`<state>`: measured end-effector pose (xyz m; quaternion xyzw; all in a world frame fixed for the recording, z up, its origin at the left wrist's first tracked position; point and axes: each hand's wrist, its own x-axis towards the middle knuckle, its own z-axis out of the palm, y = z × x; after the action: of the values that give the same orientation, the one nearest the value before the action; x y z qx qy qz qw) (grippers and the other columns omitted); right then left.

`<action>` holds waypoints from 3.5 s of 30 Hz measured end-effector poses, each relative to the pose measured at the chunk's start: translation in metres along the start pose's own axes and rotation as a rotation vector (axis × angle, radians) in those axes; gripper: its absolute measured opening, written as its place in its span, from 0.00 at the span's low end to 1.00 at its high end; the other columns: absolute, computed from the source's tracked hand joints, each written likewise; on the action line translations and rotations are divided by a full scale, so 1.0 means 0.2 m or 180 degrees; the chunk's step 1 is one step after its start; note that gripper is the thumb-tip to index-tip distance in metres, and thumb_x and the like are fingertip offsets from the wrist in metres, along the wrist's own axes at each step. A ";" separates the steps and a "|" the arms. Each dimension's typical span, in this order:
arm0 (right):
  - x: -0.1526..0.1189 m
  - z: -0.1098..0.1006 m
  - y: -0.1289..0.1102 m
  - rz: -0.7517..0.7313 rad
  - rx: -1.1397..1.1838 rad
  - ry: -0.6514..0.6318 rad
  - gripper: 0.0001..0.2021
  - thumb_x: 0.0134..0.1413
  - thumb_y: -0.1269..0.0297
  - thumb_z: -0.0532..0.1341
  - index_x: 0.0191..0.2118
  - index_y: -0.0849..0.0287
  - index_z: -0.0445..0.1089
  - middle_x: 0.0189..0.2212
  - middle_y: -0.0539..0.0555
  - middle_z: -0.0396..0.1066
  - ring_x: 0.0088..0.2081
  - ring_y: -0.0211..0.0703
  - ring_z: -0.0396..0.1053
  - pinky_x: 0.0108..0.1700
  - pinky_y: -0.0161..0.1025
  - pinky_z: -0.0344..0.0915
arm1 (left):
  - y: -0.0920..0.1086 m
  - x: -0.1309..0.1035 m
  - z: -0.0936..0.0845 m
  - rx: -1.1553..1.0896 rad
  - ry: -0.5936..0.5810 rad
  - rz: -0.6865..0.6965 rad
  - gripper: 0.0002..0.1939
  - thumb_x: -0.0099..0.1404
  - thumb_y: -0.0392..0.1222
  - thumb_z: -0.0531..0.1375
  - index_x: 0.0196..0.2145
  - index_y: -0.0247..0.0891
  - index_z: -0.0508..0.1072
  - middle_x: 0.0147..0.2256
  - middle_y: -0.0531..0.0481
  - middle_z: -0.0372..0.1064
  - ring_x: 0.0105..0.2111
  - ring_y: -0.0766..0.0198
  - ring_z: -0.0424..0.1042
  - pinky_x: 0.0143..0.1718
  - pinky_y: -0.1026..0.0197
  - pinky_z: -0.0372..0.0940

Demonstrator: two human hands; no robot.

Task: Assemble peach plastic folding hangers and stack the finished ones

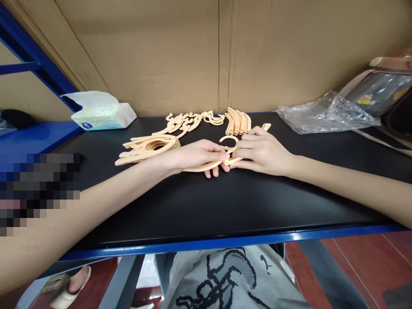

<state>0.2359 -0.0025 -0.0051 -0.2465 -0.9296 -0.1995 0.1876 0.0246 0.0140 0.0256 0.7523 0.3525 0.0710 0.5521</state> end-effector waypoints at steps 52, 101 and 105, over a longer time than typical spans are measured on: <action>0.00 0.01 -0.01 0.0320 0.0371 -0.0016 0.19 0.61 0.52 0.52 0.27 0.60 0.69 0.21 0.48 0.64 0.26 0.37 0.58 0.36 0.40 0.50 | -0.02 0.01 0.02 -0.0041 0.0097 -0.0016 0.20 0.60 0.56 0.59 0.31 0.33 0.72 0.34 0.50 0.72 0.24 0.71 0.69 0.23 0.68 0.64; 0.01 0.01 -0.02 0.0149 0.0353 0.0027 0.19 0.62 0.53 0.52 0.29 0.60 0.71 0.23 0.51 0.67 0.28 0.39 0.58 0.35 0.38 0.53 | -0.01 0.02 0.02 -0.0161 0.0126 -0.0040 0.15 0.58 0.51 0.62 0.28 0.33 0.70 0.27 0.53 0.68 0.23 0.71 0.68 0.22 0.68 0.63; 0.00 0.01 -0.02 0.0187 0.0474 0.0030 0.17 0.62 0.54 0.52 0.33 0.59 0.73 0.24 0.51 0.66 0.28 0.40 0.57 0.35 0.38 0.53 | -0.01 0.02 0.02 -0.0229 0.0159 -0.0028 0.16 0.58 0.51 0.62 0.28 0.34 0.70 0.27 0.54 0.68 0.23 0.71 0.68 0.22 0.68 0.64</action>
<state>0.2330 -0.0039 -0.0077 -0.2581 -0.9333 -0.1254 0.2156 0.0282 0.0133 0.0206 0.7284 0.3667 0.1000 0.5701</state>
